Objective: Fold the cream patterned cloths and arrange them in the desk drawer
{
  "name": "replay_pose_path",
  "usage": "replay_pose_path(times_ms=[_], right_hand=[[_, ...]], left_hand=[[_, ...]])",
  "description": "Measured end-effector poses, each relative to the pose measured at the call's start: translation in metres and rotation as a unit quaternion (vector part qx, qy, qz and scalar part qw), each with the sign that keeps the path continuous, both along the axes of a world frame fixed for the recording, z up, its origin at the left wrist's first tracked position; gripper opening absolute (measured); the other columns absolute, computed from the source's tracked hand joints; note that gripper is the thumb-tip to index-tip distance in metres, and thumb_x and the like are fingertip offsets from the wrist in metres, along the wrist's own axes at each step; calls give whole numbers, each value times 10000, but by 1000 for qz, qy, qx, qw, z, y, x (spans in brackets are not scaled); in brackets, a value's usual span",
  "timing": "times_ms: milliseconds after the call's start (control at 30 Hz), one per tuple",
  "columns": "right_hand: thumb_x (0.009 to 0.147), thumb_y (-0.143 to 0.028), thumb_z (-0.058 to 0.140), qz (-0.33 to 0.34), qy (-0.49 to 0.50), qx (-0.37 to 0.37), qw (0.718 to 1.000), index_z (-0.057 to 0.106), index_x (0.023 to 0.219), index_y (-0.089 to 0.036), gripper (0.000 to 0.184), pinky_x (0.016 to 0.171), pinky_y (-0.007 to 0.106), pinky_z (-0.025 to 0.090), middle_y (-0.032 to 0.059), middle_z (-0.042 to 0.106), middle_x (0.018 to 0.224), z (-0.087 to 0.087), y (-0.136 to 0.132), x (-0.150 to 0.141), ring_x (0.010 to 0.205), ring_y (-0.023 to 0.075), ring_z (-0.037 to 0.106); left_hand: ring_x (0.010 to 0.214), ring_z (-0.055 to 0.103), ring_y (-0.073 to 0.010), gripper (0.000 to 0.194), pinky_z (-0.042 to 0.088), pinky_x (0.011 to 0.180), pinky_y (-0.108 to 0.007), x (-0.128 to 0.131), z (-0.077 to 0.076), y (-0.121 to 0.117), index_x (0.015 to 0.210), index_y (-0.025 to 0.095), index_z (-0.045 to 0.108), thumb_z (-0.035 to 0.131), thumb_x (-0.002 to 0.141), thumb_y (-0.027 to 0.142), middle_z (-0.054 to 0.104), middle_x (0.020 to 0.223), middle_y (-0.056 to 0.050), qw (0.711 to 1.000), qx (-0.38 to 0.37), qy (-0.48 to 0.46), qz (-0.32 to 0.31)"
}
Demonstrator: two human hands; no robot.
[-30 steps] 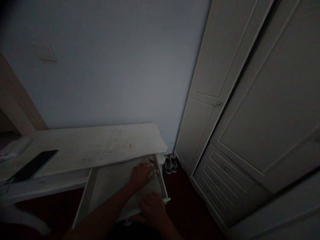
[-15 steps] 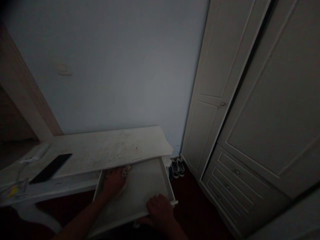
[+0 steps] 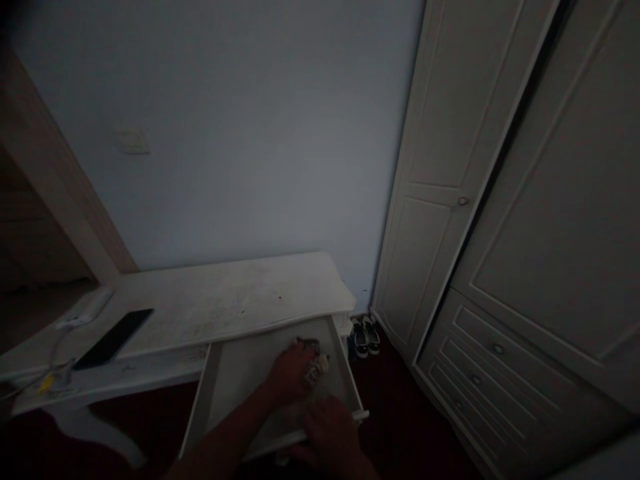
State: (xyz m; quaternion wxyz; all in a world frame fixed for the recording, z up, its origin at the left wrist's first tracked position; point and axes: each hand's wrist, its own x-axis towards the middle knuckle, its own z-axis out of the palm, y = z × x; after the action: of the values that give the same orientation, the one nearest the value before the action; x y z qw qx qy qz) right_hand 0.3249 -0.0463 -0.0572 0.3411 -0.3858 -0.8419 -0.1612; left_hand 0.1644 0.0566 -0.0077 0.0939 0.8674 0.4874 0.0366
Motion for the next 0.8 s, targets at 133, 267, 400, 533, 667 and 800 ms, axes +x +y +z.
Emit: replay_pose_path(times_ms=[133, 267, 400, 533, 667, 800], right_hand=[[949, -820, 530, 11, 13, -28, 999, 620, 973, -240, 587, 716, 355, 413, 21, 730, 818, -2, 0, 0, 753, 209, 669], [926, -845, 536, -4, 12, -12, 1000, 634, 1010, -247, 612, 769, 356, 451, 38, 758, 871, -7, 1, 1, 781, 221, 686], [883, -914, 492, -15, -9, 29, 999, 570, 847, -250, 670, 702, 361, 427, 8, 691, 737, -16, 7, 2, 678, 204, 648], [858, -961, 430, -32, -7, 84, 996, 543, 795, -253, 720, 670, 360, 411, 14, 667, 693, -36, 19, 0, 628, 199, 620], [917, -880, 463, -43, 14, 131, 990, 506, 757, -258, 644, 637, 354, 406, 9, 642, 635, -52, 29, -3, 570, 198, 587], [1033, -490, 589, -39, -15, 127, 991, 566, 835, -256, 307, 680, 342, 459, -5, 697, 700, -51, 29, 4, 617, 193, 638]], left_hand=[[1415, 540, -347, 629, 495, 1137, -493, 28, -5, 2, 1482, 322, 552, 671, 874, 426, 542, 1570, -127, 997, -17, -13, -77], [1463, 501, -332, 776, 467, 1178, -466, 19, -5, 12, 1537, 344, 503, 744, 816, 505, 499, 1621, -108, 999, -9, -24, -47], [1419, 548, -312, 791, 493, 1142, -441, -15, -1, 32, 1566, 305, 476, 735, 833, 454, 509, 1617, -118, 998, 20, -20, 49], [1348, 619, -311, 598, 491, 1133, -461, -62, 5, 42, 1533, 273, 530, 600, 946, 364, 651, 1484, -117, 988, 52, 3, 142], [1314, 641, -366, 484, 499, 1105, -524, -107, 10, 37, 1426, 192, 640, 466, 974, 186, 679, 1425, -195, 972, 79, 47, 218], [1240, 677, -397, 488, 577, 957, -512, -126, 13, 29, 1384, 153, 662, 456, 942, 132, 690, 1370, -238, 960, 88, 78, 253]])
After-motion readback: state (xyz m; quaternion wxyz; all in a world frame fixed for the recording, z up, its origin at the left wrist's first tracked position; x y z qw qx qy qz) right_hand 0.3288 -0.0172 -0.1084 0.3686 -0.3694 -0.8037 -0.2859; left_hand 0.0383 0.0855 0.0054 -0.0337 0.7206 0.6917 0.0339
